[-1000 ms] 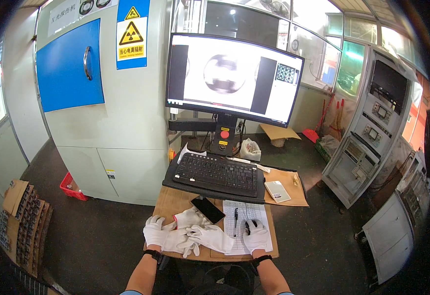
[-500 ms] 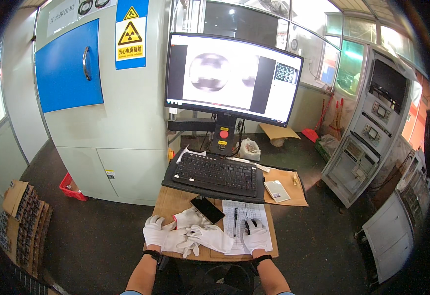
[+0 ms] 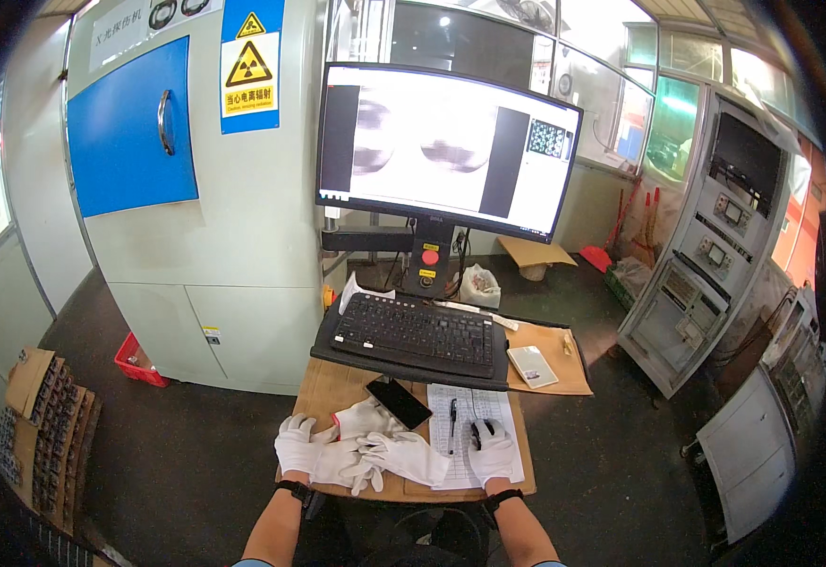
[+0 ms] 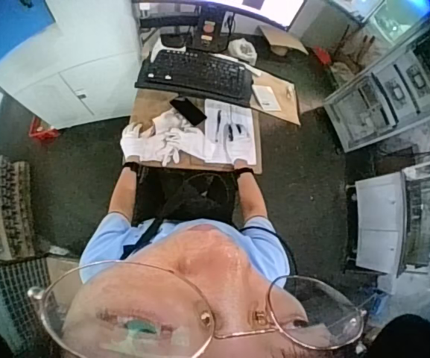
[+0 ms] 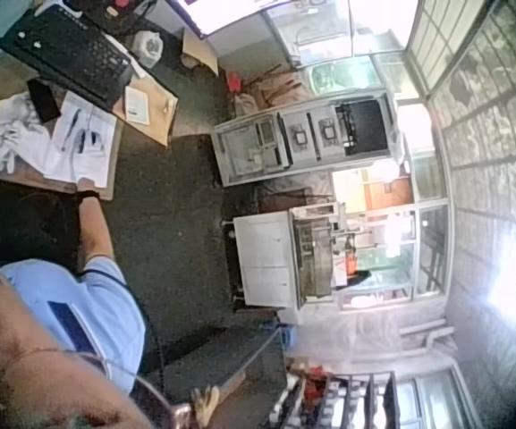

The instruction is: Inspecting metal components using an industrial X-ray inspection machine and reviewing results on a monitor.

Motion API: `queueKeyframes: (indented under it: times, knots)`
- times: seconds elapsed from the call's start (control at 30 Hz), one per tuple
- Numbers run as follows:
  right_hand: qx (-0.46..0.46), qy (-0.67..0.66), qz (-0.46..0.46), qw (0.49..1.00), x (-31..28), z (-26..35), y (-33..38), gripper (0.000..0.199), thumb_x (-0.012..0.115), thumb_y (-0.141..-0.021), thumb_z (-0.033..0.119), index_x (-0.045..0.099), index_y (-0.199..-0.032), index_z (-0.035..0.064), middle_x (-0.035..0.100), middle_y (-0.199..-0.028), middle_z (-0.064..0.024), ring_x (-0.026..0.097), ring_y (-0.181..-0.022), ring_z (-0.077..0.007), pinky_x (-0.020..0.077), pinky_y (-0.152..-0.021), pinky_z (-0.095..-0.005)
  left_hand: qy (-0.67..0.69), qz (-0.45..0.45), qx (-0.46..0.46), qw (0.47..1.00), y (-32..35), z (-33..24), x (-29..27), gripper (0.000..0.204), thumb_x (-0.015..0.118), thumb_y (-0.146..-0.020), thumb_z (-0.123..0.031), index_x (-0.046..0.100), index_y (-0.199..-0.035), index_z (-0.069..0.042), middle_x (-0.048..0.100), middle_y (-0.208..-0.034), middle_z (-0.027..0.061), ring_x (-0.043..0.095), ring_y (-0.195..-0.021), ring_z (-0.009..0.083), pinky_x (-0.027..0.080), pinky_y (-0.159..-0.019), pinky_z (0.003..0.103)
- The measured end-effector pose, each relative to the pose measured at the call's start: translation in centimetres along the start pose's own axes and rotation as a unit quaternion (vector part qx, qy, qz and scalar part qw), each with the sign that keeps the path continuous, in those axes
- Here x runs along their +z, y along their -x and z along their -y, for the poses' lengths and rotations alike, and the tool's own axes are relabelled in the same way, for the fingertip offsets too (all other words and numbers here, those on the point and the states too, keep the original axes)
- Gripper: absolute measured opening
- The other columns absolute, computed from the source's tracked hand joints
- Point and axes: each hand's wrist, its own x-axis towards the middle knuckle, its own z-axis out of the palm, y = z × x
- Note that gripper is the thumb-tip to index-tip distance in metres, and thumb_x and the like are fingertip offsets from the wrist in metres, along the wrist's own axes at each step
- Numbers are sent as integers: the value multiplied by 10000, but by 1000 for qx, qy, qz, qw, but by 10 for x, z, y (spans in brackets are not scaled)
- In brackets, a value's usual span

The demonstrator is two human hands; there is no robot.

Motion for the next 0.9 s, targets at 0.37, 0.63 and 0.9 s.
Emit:
queueKeyframes:
  times: [0.37,0.63,0.9]
  knots:
    - [3,16,-11,1000,2,-1,2,577,859,-945,318,800,-1510,219,741,-1561,-179,754,-1242,-476,614,-1082,-612,-1,22,-8,1000,-2,-2,-3,427,906,-947,-448,917,-1235,-133,837,-1421,108,730,-1427,414,611,-1200,543]
    - [3,5,7,1000,4,-3,1,601,864,-949,347,800,-1531,211,734,-1595,-177,746,-1293,-478,615,-1112,-603,-1,0,-5,1000,-1,-1,-1,414,932,-911,-441,930,-1197,-141,853,-1371,114,759,-1380,409,629,-1176,537]
    - [-2,2,1,1000,2,-2,0,584,852,-952,321,815,-1518,183,748,-1563,-211,752,-1274,-492,625,-1099,-607,-10,-4,0,1000,-1,0,2,418,936,-908,-455,932,-1181,-137,858,-1364,111,762,-1378,409,629,-1175,537]
